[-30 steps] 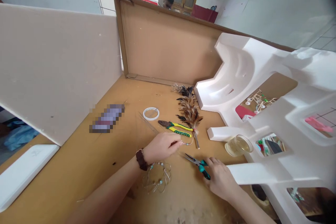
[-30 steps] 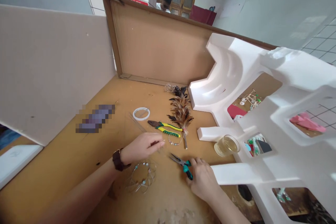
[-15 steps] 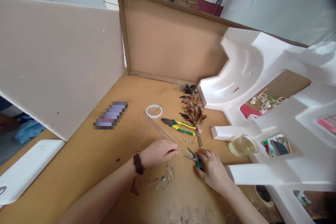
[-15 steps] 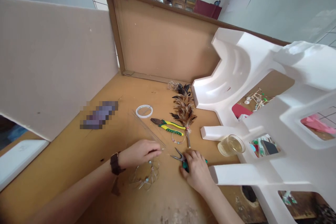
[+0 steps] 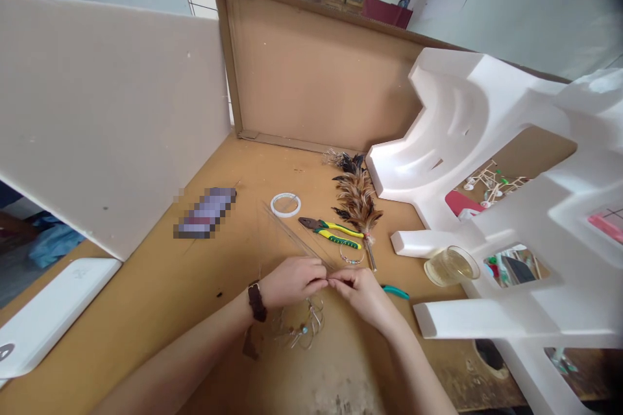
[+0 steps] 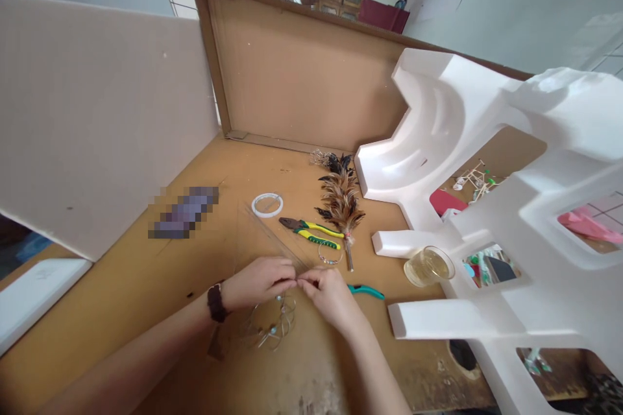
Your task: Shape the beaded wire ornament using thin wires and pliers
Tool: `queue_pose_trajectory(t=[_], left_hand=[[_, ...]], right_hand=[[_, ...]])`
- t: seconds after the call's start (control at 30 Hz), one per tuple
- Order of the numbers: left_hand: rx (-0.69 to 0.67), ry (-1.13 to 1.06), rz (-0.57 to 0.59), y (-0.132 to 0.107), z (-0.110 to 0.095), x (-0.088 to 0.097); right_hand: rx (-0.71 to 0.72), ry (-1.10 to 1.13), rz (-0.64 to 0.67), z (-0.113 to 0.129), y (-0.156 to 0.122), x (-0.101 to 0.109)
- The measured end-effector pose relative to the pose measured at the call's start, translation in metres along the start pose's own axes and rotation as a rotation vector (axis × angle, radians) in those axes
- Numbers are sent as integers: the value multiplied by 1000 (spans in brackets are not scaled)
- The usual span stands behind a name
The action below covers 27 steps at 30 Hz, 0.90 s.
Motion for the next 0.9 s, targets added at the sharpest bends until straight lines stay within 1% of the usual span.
queue_pose_trajectory(t=[0.07, 0.17, 0.23, 0.3, 0.33, 0.4, 0.47, 0.57, 0.63, 0.7, 0.8, 0.9], left_hand=[[81, -76, -10, -5, 14, 2], [218, -108, 30, -14, 40, -2], [254, -112, 99, -19, 53, -12], [233, -169, 142, -22, 57, -21], [215, -222, 142, -22, 56, -23], [184, -363, 106, -20, 51, -21], [157, -524, 61, -16, 42, -13], [121, -706, 1, -6, 28, 5], [140, -789, -29, 3, 23, 15], [197, -891, -32, 12, 22, 19], [246, -1086, -25, 23, 20, 20], [231, -1228, -13, 31, 15, 17]], right_hand=[[-55, 114, -47, -12, 2, 2], [-222, 469, -173, -43, 2, 1], [-282, 669, -250, -61, 1, -4], [-285, 758, -311, -74, 0, -9], [-281, 778, -335, -78, 0, -11], [-278, 827, -379, -86, -2, -13], [-270, 866, -417, -91, -4, -11], [-245, 904, -471, -92, -7, -4], [-226, 919, -494, -90, -8, -1], [-209, 933, -517, -89, -8, 2], [-190, 954, -589, -91, -10, 8], [-193, 968, -675, -96, -14, 14]])
Point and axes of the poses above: each hand's wrist, its own y-axis towards the middle knuckle, its own x-axis out of the back of the hand, z = x × y, the point moved 8 cm from there along y, towards the middle knuckle, and after that the axes turned 1 degree about y, right-handed, at the moved point
